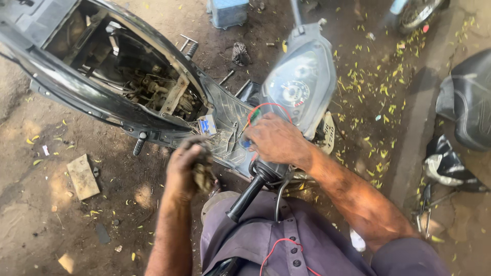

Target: The person works on the front electrical system of a scooter, connecting wires near the headlight and handlebar area. They repeatedly test the headlight by turning the ignition on and off, adjusting the wiring connections between tests.

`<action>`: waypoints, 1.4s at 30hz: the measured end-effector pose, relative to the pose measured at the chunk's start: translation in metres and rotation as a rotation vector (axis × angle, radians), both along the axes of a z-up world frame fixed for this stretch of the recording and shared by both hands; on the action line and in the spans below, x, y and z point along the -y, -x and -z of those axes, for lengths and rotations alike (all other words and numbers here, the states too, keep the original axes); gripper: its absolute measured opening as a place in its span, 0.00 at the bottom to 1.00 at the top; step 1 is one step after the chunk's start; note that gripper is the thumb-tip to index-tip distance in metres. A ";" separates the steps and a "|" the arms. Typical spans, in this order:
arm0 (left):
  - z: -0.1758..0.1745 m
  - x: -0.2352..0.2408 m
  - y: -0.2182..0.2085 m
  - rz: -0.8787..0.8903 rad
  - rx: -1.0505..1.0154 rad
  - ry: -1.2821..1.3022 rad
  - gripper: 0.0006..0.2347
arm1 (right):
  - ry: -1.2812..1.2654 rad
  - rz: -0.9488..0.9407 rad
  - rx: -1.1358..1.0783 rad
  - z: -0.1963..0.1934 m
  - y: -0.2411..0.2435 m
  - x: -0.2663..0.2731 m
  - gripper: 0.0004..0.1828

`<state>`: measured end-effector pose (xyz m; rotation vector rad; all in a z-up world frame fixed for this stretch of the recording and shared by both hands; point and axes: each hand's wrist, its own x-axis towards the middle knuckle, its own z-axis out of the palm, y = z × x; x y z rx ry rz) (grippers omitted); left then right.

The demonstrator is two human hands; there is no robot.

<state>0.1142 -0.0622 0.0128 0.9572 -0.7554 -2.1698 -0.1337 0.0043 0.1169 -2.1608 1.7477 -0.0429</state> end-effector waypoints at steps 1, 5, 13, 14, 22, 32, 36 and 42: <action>0.000 -0.006 0.004 0.038 -0.039 -0.046 0.13 | 0.073 -0.032 0.048 -0.001 0.001 -0.001 0.11; 0.002 -0.029 0.025 0.118 -0.216 -0.125 0.14 | 0.188 -0.046 0.114 -0.006 0.008 -0.013 0.13; -0.004 -0.037 0.049 0.288 -0.491 -0.110 0.20 | 0.226 0.046 0.065 -0.017 0.003 -0.035 0.13; -0.006 -0.037 0.050 0.299 -0.513 -0.104 0.20 | 0.242 0.040 0.093 -0.019 0.004 -0.036 0.14; -0.009 -0.037 0.054 0.265 -0.478 -0.129 0.17 | 0.243 0.048 0.077 -0.020 0.002 -0.035 0.15; 0.001 -0.042 0.060 0.255 -0.431 -0.168 0.21 | 0.197 0.128 0.035 -0.028 -0.010 -0.031 0.09; 0.008 -0.041 0.063 0.239 -0.539 -0.208 0.22 | 0.216 0.132 0.023 -0.028 -0.011 -0.031 0.11; 0.010 -0.043 0.064 0.207 -0.485 -0.186 0.20 | 0.353 0.094 0.137 -0.022 -0.007 -0.031 0.18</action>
